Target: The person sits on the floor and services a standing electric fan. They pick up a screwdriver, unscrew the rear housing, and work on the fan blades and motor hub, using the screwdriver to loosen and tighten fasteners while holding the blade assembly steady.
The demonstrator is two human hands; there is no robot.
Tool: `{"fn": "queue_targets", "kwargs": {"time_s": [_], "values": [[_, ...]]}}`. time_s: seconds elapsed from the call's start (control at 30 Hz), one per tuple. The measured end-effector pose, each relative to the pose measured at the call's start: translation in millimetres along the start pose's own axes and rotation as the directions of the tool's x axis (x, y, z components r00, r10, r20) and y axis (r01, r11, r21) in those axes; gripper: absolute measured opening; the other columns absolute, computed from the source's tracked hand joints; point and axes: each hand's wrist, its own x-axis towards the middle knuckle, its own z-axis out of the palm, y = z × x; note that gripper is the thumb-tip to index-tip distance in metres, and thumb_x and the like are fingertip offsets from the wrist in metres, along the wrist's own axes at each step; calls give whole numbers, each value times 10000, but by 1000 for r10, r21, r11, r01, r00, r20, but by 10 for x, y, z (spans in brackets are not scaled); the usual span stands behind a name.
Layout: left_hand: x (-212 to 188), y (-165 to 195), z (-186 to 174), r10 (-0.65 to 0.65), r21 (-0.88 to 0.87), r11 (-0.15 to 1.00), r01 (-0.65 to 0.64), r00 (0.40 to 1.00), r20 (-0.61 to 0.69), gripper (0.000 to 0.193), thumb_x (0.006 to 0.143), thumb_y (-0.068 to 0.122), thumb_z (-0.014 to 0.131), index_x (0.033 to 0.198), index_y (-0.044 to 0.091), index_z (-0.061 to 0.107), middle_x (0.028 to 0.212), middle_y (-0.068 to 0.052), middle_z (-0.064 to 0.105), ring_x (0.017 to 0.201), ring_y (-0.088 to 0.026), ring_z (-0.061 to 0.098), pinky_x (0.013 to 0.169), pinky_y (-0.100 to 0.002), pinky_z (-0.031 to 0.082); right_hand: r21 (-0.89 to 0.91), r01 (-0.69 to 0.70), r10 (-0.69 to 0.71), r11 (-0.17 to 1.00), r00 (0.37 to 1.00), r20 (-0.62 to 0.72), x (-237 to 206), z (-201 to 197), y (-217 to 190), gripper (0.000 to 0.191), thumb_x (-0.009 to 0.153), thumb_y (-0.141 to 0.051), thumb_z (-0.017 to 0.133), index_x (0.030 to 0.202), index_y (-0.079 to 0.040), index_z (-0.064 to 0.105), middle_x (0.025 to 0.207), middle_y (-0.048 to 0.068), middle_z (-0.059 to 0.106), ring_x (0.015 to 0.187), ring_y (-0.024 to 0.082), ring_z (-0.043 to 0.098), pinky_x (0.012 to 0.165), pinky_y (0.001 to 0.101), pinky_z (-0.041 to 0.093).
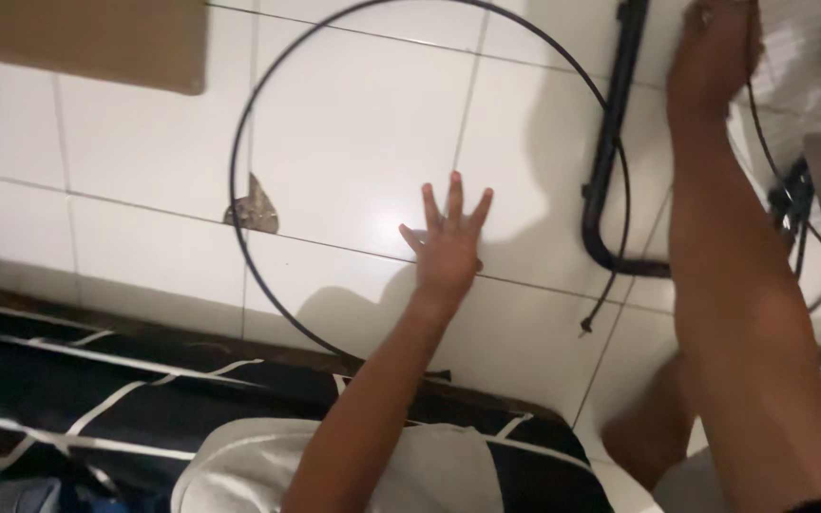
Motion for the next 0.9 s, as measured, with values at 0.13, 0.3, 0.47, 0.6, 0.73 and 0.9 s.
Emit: {"fn": "queue_targets", "kwargs": {"time_s": [0.13,0.3,0.47,0.6,0.73,0.9], "values": [[94,-56,100,-36,0,999,36,999,36,1006,776,126,796,1591,344,248,1703,-116,46,1543,-501,40,960,-911,267,-60,-29,35,998,994,100,96,-7,-13,142,1042,-94,575,1102,-64,700,1086,162,696,1040,394,647,909,495,494],[132,-113,246,24,156,988,3,985,-169,834,874,63,630,1596,332,311,1701,-152,107,1513,-534,106,900,-900,312,45,-251,246,967,964,106,-64,-139,-221,106,989,-188,739,1013,-87,759,849,147,730,767,332,704,705,437,557],[90,-145,-229,-9,2,1000,9,999,45,723,911,231,664,1556,278,341,1689,-103,144,1508,-469,200,947,-827,348,279,-226,164,934,960,226,-315,-344,-925,149,937,-207,796,1021,-88,762,822,87,741,691,238,721,661,370,566],[-184,-403,-1264,-33,-183,981,64,985,170,603,934,442,694,1441,173,509,1516,-102,460,1330,-358,511,991,-680,438,365,-151,28,919,947,321,37,-506,-1929,174,932,-215,794,1058,-99,765,747,75,725,629,211,694,624,348,547],[-844,-644,-2595,-46,-304,943,-135,853,-519,457,885,335,733,1278,120,648,1268,-103,677,1124,-329,649,918,-508,527,621,142,-205,771,978,31,867,-1064,-3138,135,969,-143,812,1070,-77,753,708,46,656,599,142,618,577,297,494],[-1348,-1260,-4259,-70,-131,944,-302,204,-976,354,984,203,713,1305,85,623,1346,-141,629,1247,-374,583,1059,-470,500,765,438,-445,472,868,-222,2049,-1964,-4511,123,1024,-53,810,1125,-50,739,738,20,603,655,50,536,595,236,440]]}}
